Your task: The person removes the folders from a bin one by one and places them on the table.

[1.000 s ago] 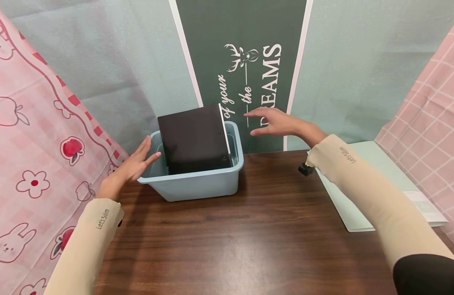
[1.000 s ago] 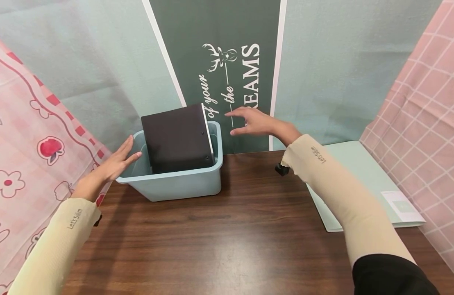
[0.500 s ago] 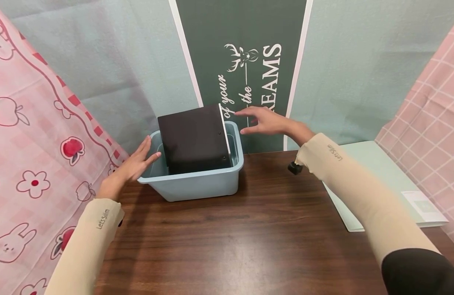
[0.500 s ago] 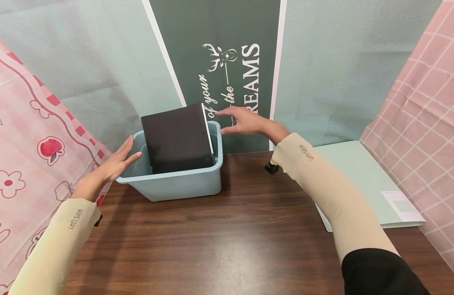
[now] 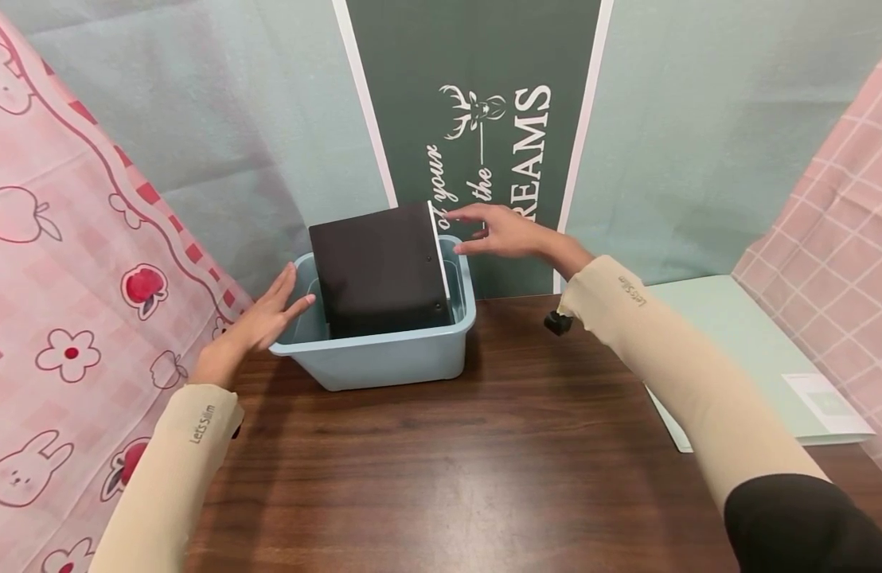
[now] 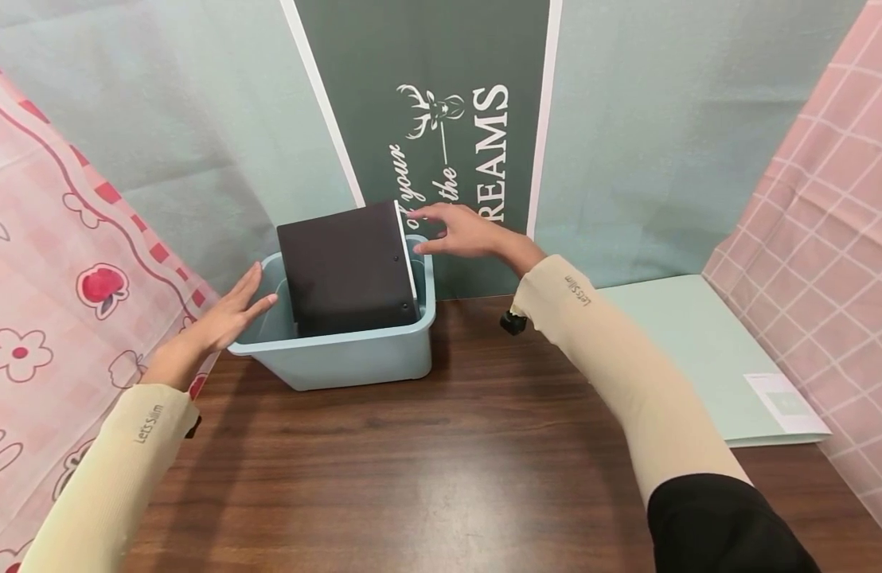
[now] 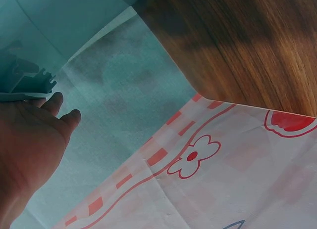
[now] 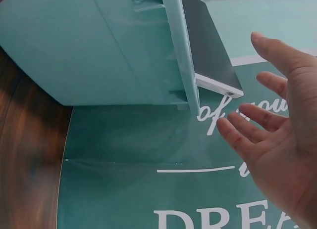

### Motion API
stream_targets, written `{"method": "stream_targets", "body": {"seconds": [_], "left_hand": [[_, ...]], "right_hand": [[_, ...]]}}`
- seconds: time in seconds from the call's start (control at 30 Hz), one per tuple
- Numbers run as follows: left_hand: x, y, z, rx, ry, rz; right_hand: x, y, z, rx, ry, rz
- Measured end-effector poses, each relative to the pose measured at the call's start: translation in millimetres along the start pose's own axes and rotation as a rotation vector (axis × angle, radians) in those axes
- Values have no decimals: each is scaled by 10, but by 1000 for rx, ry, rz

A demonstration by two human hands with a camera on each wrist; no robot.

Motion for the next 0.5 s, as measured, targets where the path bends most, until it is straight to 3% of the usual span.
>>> {"method": "stream_targets", "body": {"seconds": [0.5], "left_hand": [[-12, -5, -13, -9, 9, 4]], "right_hand": [[259, 149, -127, 156, 6, -93]]}}
Point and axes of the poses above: each hand's wrist, its own x-axis towards the middle knuckle, its own y-axis out of the palm, z = x × y, the point moved 9 cm from there along x, towards the middle knuckle, and after that the axes turned 14 degrees about -y, right-handed, at the moved point
